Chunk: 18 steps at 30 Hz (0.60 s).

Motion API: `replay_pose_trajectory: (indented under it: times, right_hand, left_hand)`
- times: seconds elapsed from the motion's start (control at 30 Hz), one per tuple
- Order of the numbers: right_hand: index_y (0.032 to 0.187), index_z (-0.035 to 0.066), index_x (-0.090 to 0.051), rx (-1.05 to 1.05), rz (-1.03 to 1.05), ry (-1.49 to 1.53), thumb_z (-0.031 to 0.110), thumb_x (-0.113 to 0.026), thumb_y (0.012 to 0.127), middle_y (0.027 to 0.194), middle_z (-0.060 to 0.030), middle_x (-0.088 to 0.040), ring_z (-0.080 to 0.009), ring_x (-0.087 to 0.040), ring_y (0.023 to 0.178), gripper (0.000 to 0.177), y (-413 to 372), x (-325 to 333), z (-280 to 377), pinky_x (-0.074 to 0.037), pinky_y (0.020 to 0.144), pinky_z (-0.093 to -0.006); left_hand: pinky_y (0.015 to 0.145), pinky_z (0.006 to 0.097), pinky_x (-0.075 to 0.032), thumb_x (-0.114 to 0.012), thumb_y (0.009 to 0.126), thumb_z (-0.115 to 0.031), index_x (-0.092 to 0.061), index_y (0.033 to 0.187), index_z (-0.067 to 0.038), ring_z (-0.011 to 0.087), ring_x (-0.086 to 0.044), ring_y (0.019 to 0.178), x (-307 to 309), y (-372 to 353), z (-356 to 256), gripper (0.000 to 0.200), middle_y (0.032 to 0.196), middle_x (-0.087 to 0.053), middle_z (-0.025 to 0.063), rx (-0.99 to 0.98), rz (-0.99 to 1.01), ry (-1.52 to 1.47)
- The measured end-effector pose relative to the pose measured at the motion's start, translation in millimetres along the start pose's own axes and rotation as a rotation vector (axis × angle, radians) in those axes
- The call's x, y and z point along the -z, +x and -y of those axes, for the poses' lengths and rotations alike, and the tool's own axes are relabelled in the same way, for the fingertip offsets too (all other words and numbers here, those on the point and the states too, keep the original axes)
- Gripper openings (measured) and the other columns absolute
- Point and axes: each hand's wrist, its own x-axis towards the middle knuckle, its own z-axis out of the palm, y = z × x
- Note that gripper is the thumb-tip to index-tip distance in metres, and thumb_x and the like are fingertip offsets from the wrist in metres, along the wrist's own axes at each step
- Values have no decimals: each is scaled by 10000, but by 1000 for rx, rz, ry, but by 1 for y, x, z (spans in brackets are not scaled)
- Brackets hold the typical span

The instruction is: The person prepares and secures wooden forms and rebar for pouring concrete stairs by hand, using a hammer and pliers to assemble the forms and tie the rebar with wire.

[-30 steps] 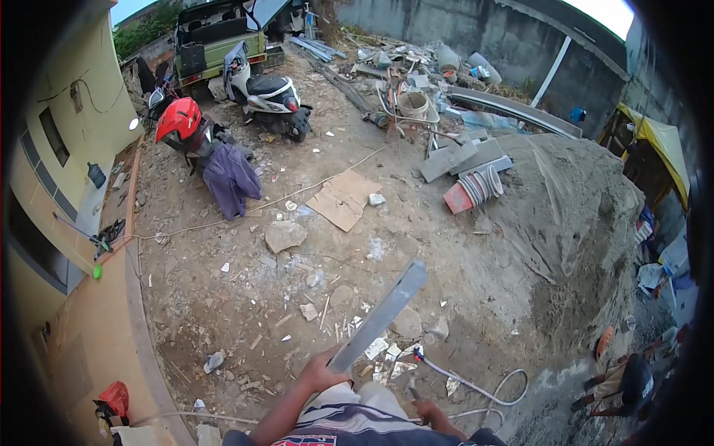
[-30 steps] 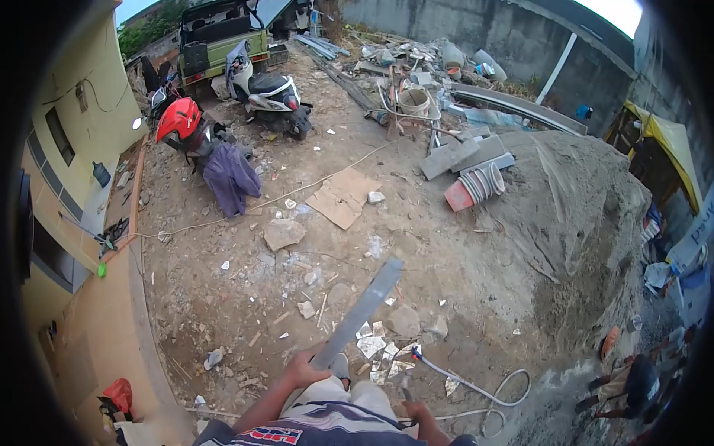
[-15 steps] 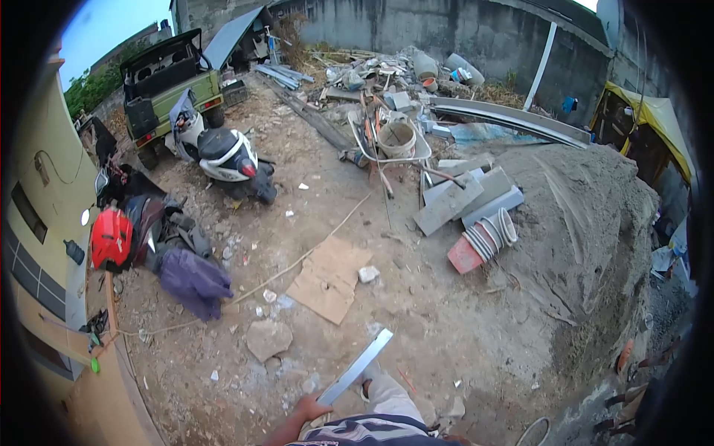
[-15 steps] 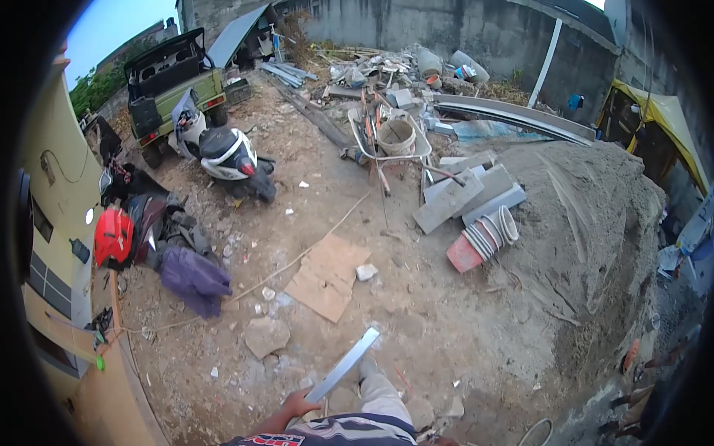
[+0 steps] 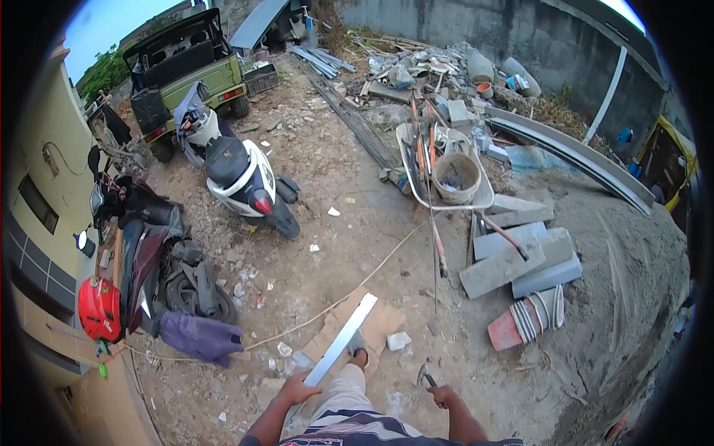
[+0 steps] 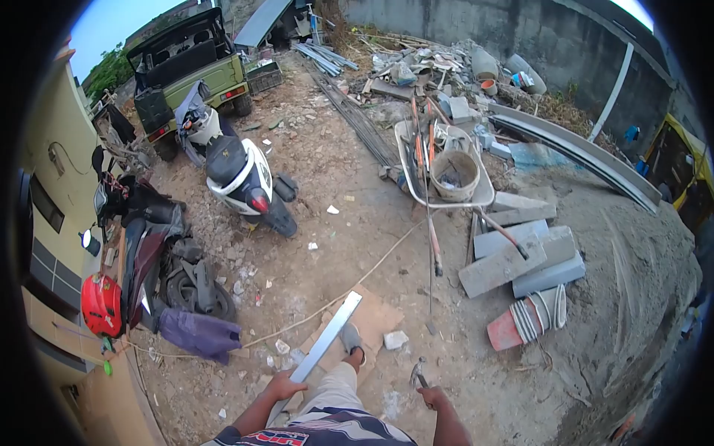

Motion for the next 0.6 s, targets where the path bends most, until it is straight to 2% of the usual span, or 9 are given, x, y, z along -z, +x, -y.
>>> replay_pose_trajectory:
  times: [0.07,0.1,0.13,0.2,0.27,0.37,0.5,0.57,0.6]
  right_hand:
    - [543,59,-536,148,25,-96,493,-648,846,488,-70,-499,-173,-447,395,541,39,16,44,-307,380,-352]
    - [609,45,-568,5,-31,52,498,-657,840,522,-61,-522,-170,-461,425,517,62,16,70,-318,397,-354]
    - [661,44,-592,-14,2,73,488,-668,836,546,-55,-537,-163,-475,444,483,43,30,102,-330,413,-349]
    - [571,70,-566,-96,94,54,505,-659,830,501,-52,-508,-164,-452,416,516,48,54,148,-333,419,-345]
    - [484,94,-510,-118,99,-4,539,-634,826,465,-52,-478,-172,-422,384,575,28,77,203,-317,404,-344]
    - [535,39,-586,-135,63,-101,462,-651,828,458,-61,-471,-177,-451,376,519,65,98,254,-341,394,-364]
    - [642,13,-666,-203,24,-63,367,-660,835,495,-51,-498,-160,-457,405,404,108,126,336,-343,419,-350]
    - [912,76,-679,418,295,7,336,-612,861,701,-84,-618,-194,-591,614,272,129,165,362,-435,564,-340]
    - [996,115,-667,498,298,-72,296,-621,850,759,-68,-625,-183,-596,667,237,151,177,377,-441,609,-318]
  left_hand:
    - [897,377,-483,-755,669,-429,-604,1231,-113,331,-632,1036,29,62,-14,662,1123,-652,198,-53,-63,-59]
    - [900,380,-482,-752,669,-418,-607,1226,-97,334,-633,1038,30,108,0,659,1121,-652,206,-145,-136,-109]
    - [880,375,-489,-751,672,-416,-612,1205,-80,317,-643,1013,52,133,-23,645,1083,-664,203,-119,-117,-130]
    - [861,370,-496,-749,676,-413,-618,1185,-62,299,-653,987,105,156,-69,632,1045,-675,199,-58,-69,-141]
    - [749,362,-496,-759,657,-376,-660,1022,-26,240,-645,799,150,191,-107,515,868,-684,142,-71,-105,-249]
    - [730,337,-495,-760,683,-315,-646,1024,-25,201,-638,777,220,239,-174,462,846,-675,121,-123,-180,-337]
    - [711,322,-486,-760,683,-268,-651,994,-24,178,-618,741,288,339,-209,410,818,-663,98,-87,-221,-374]
    - [692,309,-482,-761,676,-270,-646,968,-27,150,-601,723,323,386,-230,397,789,-646,79,-17,-348,-345]
    - [675,311,-483,-767,660,-257,-635,934,-14,142,-584,703,341,413,-238,389,774,-634,58,9,-367,-346]
